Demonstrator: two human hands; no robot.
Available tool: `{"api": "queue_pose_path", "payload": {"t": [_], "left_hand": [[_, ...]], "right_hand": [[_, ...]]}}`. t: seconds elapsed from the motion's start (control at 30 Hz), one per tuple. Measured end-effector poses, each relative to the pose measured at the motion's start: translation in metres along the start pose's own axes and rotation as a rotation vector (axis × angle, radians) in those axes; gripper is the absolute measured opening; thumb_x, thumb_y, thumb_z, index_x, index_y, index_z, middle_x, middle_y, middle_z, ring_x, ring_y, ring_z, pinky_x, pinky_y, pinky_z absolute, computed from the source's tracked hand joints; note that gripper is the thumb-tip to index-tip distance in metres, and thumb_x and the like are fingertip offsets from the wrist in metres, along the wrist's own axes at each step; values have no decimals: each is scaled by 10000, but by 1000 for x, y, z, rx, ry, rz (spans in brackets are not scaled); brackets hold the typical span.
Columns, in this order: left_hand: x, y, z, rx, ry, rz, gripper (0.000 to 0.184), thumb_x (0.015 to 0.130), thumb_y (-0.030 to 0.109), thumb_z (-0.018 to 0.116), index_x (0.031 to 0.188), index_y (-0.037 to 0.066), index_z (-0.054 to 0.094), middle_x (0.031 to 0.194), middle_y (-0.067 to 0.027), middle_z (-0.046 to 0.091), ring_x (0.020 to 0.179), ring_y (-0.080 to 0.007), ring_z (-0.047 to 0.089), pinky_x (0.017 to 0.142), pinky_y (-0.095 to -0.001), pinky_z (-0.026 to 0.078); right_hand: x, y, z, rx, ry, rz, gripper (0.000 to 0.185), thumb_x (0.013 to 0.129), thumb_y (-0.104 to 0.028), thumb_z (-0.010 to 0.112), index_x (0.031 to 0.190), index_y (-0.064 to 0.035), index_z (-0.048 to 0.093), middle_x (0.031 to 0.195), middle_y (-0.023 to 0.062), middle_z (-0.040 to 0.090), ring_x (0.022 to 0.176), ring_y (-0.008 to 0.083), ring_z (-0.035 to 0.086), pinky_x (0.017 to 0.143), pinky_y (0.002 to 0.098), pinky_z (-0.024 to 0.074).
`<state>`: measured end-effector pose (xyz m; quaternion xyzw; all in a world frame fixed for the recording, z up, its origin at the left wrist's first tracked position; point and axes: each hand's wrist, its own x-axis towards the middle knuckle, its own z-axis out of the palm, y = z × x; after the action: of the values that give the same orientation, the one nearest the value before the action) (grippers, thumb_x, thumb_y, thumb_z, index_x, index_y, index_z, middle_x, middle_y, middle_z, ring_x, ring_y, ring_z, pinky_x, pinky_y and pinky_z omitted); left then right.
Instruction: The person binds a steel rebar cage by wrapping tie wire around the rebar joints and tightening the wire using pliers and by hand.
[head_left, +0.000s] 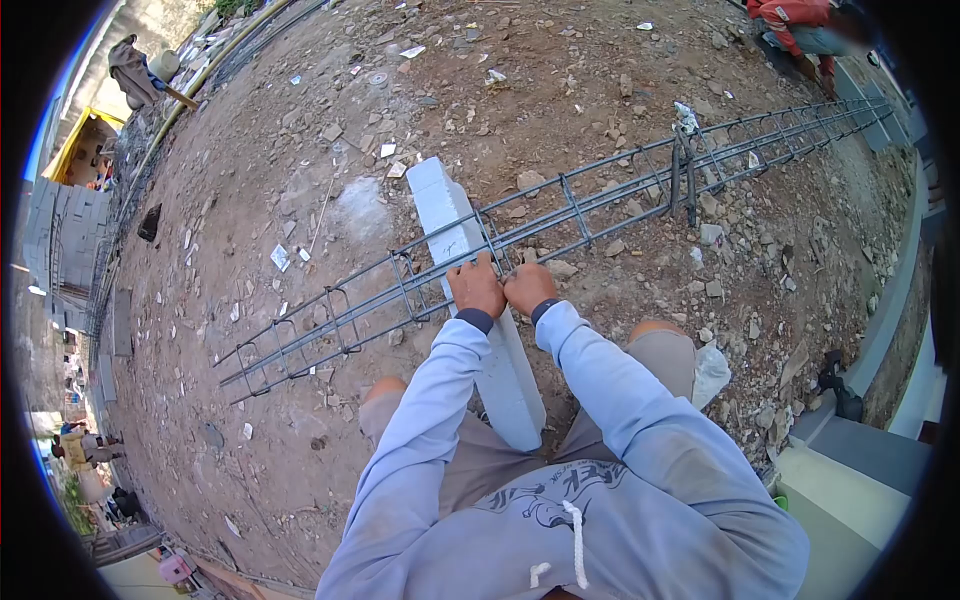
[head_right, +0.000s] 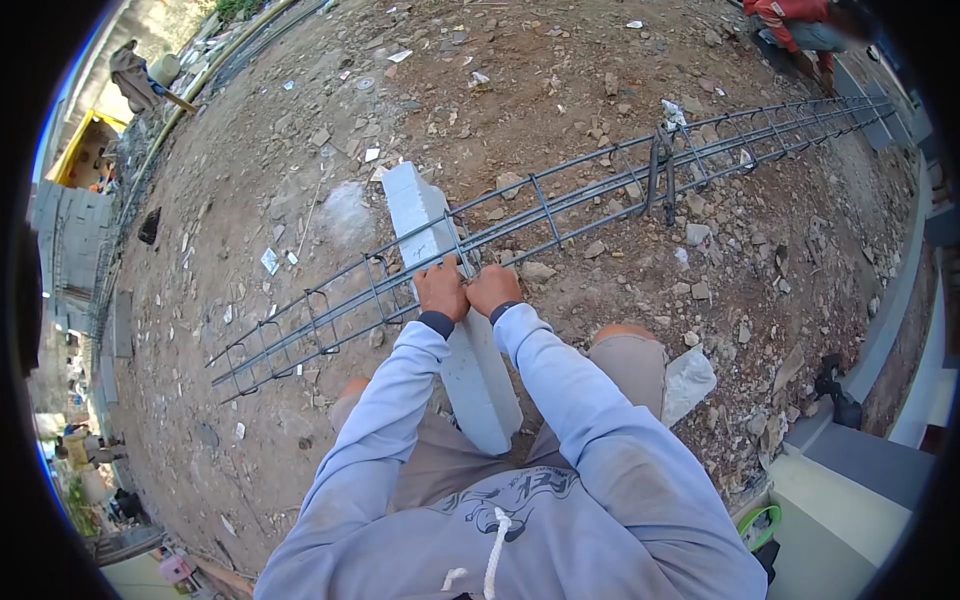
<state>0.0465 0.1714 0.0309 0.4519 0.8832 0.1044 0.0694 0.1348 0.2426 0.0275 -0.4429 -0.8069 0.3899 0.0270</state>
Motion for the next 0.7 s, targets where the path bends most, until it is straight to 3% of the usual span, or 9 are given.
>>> {"api": "queue_pose_path", "payload": {"t": [0.2,0.33,0.37,0.47,0.67,0.7], "left_hand": [[9,4,-24,-356,-269,-271,379,745,264,639,1050,54,559,938,-131,662,910,-286,601,852,-378,382],[24,-10,8,-376,-173,-242,264,803,207,560,995,27,581,954,-105,671,900,-271,624,829,-348,441],[21,-7,12,-430,-174,-391,237,814,192,538,975,25,589,952,-102,672,898,-271,628,818,-346,454],[24,-21,11,-402,-209,-231,311,830,263,535,1097,104,543,941,-163,654,919,-348,609,795,-439,446],[30,4,-28,-42,-314,-122,297,876,263,470,1037,17,510,880,-237,638,765,-357,638,698,-432,486],[33,3,-27,-190,-379,-171,317,882,285,463,1040,12,493,853,-231,632,709,-339,638,637,-417,483]], "right_hand": [[-10,-4,-1,96,39,118,275,762,-257,599,819,3,667,841,249,627,814,399,614,763,449,486],[-12,2,11,137,156,55,262,766,-277,580,770,-32,673,799,223,629,782,378,615,727,453,479],[-12,2,13,136,156,64,262,768,-276,579,766,-32,673,799,221,630,781,379,614,725,454,479],[-12,5,17,119,150,58,261,773,-278,586,762,-31,671,799,215,632,783,376,613,720,457,478],[-16,-3,9,99,85,82,258,786,-266,604,801,-14,655,832,217,633,817,373,615,734,451,484],[-15,-2,8,107,63,89,258,788,-258,605,814,-5,649,848,219,633,835,374,616,743,447,488]]}}
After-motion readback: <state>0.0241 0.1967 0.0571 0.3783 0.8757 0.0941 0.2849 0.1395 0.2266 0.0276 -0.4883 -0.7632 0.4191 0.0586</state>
